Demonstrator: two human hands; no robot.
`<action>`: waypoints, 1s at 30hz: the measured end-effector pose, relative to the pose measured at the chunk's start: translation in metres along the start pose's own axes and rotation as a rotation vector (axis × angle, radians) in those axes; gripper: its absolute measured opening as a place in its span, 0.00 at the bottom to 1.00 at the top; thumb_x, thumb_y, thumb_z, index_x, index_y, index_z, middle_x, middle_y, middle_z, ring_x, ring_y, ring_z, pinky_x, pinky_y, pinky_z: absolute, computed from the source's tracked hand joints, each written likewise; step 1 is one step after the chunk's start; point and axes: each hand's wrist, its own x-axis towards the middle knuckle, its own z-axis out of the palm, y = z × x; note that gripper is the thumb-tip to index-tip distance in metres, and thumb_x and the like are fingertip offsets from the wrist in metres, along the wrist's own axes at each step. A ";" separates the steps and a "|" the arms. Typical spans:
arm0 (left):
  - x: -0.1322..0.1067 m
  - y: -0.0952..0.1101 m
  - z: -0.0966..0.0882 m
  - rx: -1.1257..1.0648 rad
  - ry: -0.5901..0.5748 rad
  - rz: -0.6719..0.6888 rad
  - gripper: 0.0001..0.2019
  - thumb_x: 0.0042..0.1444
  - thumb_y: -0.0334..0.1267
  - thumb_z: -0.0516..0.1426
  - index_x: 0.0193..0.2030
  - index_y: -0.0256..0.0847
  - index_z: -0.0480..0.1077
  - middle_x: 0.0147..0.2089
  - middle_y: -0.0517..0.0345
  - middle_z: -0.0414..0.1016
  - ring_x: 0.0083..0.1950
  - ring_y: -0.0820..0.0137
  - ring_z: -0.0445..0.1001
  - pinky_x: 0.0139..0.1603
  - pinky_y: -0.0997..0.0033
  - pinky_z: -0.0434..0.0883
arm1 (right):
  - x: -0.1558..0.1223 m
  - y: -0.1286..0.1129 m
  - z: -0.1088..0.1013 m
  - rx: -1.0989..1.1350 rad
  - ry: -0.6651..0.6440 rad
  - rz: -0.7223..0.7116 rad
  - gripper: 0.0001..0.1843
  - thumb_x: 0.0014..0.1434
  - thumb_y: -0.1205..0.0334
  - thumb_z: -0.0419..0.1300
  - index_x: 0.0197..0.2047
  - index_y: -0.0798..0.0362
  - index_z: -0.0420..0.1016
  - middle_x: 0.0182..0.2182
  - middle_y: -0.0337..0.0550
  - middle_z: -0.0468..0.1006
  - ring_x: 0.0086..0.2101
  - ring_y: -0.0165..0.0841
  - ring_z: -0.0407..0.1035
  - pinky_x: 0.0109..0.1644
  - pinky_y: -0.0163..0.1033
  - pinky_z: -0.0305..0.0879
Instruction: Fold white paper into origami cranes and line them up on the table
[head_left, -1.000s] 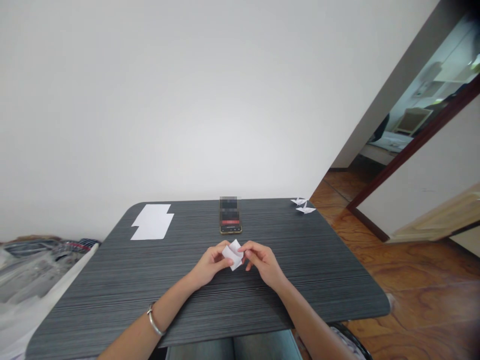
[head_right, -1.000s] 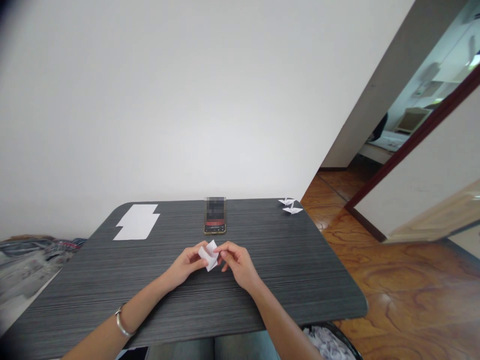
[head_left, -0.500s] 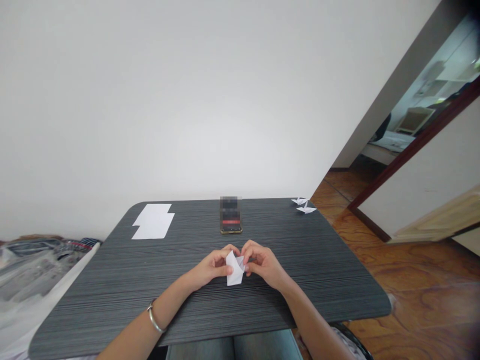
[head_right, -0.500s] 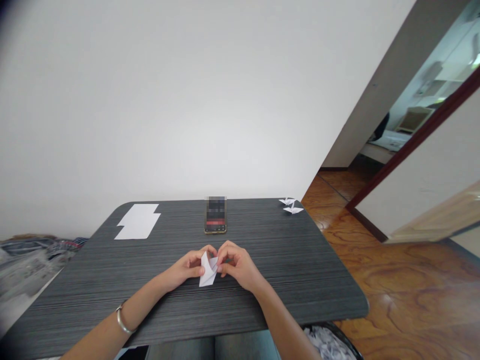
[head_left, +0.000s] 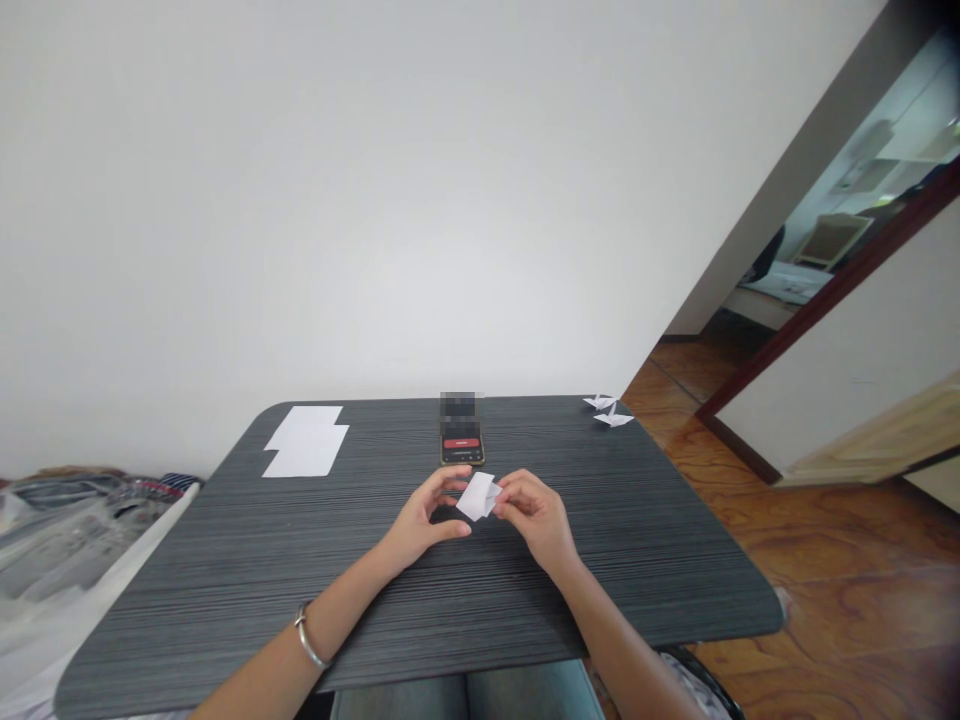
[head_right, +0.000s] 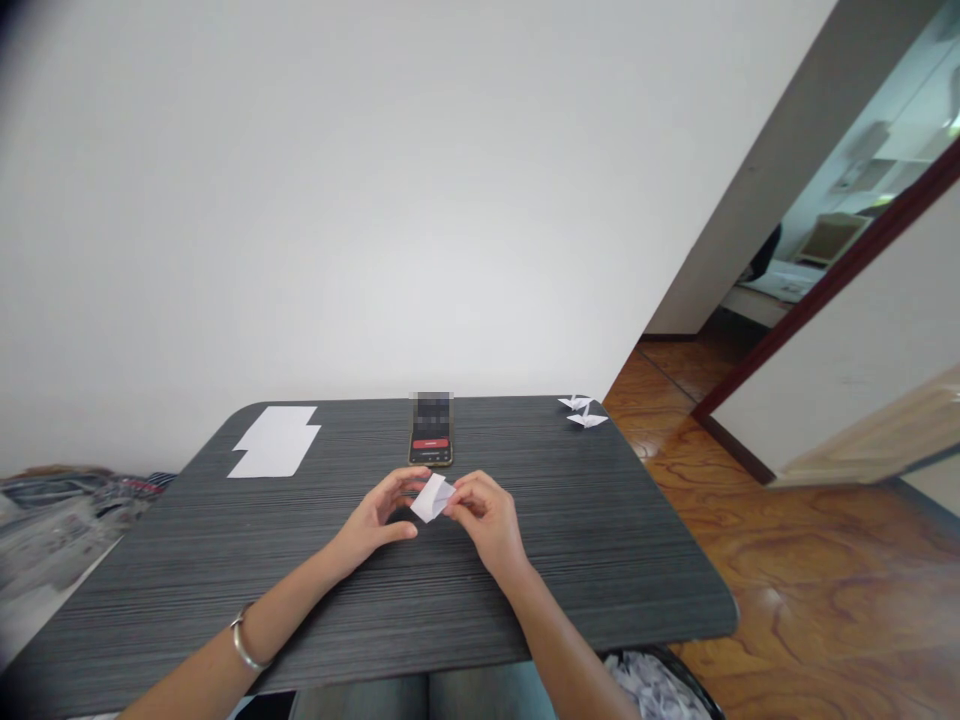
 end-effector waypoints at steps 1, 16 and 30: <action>0.000 -0.001 0.000 0.040 0.011 0.009 0.28 0.41 0.38 0.65 0.51 0.42 0.64 0.52 0.47 0.64 0.51 0.61 0.64 0.46 0.66 0.64 | 0.000 0.000 0.000 -0.028 0.006 -0.014 0.03 0.48 0.66 0.63 0.25 0.52 0.73 0.32 0.41 0.69 0.30 0.31 0.68 0.30 0.34 0.66; -0.004 0.001 0.004 0.444 -0.007 0.217 0.29 0.46 0.36 0.62 0.56 0.49 0.62 0.58 0.50 0.61 0.60 0.60 0.58 0.60 0.54 0.54 | -0.006 0.000 0.011 -0.262 -0.020 -0.198 0.03 0.50 0.67 0.61 0.26 0.52 0.74 0.31 0.41 0.69 0.30 0.30 0.68 0.30 0.33 0.69; -0.005 -0.004 0.010 0.262 0.030 0.131 0.19 0.56 0.31 0.51 0.55 0.43 0.62 0.56 0.48 0.62 0.56 0.63 0.63 0.54 0.61 0.65 | -0.009 -0.005 0.015 -0.458 -0.004 -0.315 0.06 0.54 0.67 0.57 0.26 0.53 0.73 0.31 0.43 0.69 0.28 0.28 0.67 0.30 0.33 0.66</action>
